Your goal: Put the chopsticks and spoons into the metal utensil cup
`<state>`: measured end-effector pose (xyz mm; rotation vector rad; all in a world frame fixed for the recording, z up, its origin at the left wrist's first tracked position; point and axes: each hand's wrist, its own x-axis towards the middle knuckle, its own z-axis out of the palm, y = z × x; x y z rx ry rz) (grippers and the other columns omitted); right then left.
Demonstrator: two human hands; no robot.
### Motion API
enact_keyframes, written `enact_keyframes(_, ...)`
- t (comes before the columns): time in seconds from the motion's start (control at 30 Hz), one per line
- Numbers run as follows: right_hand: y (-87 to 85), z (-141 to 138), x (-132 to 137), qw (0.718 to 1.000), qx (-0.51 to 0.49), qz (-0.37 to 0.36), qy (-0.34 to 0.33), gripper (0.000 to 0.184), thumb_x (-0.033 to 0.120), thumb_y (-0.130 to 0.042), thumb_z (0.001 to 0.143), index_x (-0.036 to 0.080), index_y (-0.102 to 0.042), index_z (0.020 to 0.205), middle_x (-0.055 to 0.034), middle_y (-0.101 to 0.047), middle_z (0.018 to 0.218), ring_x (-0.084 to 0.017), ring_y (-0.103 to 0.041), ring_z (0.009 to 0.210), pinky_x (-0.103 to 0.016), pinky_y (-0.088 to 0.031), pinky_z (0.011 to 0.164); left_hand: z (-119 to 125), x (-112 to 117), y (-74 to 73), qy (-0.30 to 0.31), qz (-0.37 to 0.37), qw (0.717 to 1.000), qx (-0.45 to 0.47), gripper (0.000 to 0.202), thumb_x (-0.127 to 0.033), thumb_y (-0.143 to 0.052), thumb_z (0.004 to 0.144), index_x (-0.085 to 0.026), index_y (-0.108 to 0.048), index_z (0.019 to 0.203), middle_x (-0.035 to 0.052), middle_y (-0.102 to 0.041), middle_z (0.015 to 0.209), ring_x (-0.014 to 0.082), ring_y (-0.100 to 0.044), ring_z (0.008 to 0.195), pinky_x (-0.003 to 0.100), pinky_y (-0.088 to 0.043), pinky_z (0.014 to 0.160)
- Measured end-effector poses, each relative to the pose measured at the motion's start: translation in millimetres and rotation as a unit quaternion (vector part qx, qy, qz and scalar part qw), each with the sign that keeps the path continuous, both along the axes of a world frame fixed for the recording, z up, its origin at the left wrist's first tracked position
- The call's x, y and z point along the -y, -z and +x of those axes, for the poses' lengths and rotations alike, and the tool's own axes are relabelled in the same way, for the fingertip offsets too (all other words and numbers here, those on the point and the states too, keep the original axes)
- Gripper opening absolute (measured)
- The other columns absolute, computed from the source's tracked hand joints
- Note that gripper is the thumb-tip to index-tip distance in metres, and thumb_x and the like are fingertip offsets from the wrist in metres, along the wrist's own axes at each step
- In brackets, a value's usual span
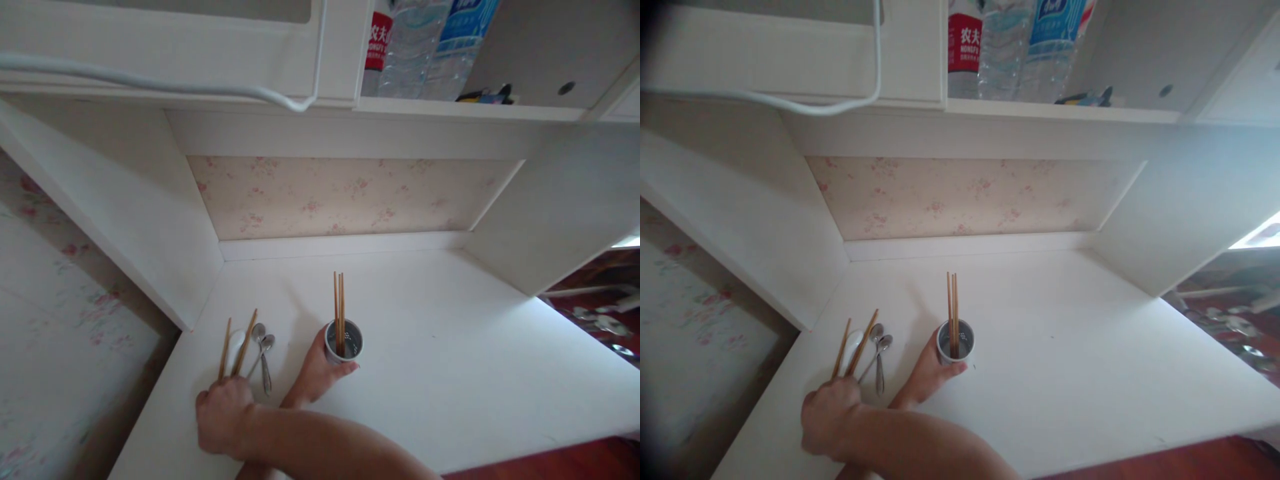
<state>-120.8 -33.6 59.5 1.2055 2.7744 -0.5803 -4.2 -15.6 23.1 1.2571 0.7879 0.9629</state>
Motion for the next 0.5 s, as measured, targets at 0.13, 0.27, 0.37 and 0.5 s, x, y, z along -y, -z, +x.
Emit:
enact_keyframes(0.13, 2.2, -5, -1, 1.0, 0.011, 0.001, -0.015, 0.034, 0.032, -0.065, 0.076, 0.009, -0.065, 0.102, -0.0149, -0.073, 0.094, -0.03, -0.072, 0.084, -0.045, -0.06, 0.066, 0, 1, 0.8, 0.0, 0.004, 1.0, 0.001, 0.077, -0.024, -0.086, 0.062, -0.021, -0.05, 0.129, 0.0118, -0.062, 0.127, 0.0265, -0.057, 0.117, 0.041, -0.041, 0.105)
enact_keyframes(0.27, 2.5, -4, -1, 1.0, 0.01, -0.011, -0.025, 0.03, 0.029, -0.06, 0.079, 0.01, -0.066, 0.102, -0.0156, -0.073, 0.097, -0.029, -0.072, 0.086, -0.044, -0.061, 0.065, -1, 3, 0.6, 0.004, 0.005, 1.0, 0.001, 0.076, -0.024, -0.085, 0.063, -0.021, -0.05, 0.13, 0.0114, -0.062, 0.125, 0.0256, -0.059, 0.115, 0.04, -0.041, 0.105)
enact_keyframes(0.37, 4.6, -1, -2, 1.0, -0.014, -0.002, -0.017, 0.03, 0.027, -0.059, 0.078, 0.011, -0.065, 0.102, -0.0168, -0.072, 0.101, -0.029, -0.072, 0.088, -0.043, -0.062, 0.063, -1, 3, 0.1, 0.005, 0.001, 1.0, 0.003, 0.076, -0.024, -0.085, 0.063, -0.021, -0.05, 0.13, 0.0114, -0.063, 0.124, 0.0257, -0.059, 0.114, 0.04, -0.042, 0.103)
enact_keyframes(0.5, 11.5, -1, -2, 1.0, -0.012, -0.009, 0.006, 0.031, 0.03, -0.058, 0.08, 0.014, -0.064, 0.105, -0.0151, -0.073, 0.097, -0.03, -0.073, 0.085, -0.044, -0.062, 0.06, -1, 4, -1.0, 0.013, -0.001, 1.0, 0.011, 0.077, -0.023, -0.085, 0.063, -0.02, -0.048, 0.131, 0.0114, -0.063, 0.124, 0.0255, -0.059, 0.114, 0.039, -0.043, 0.103)
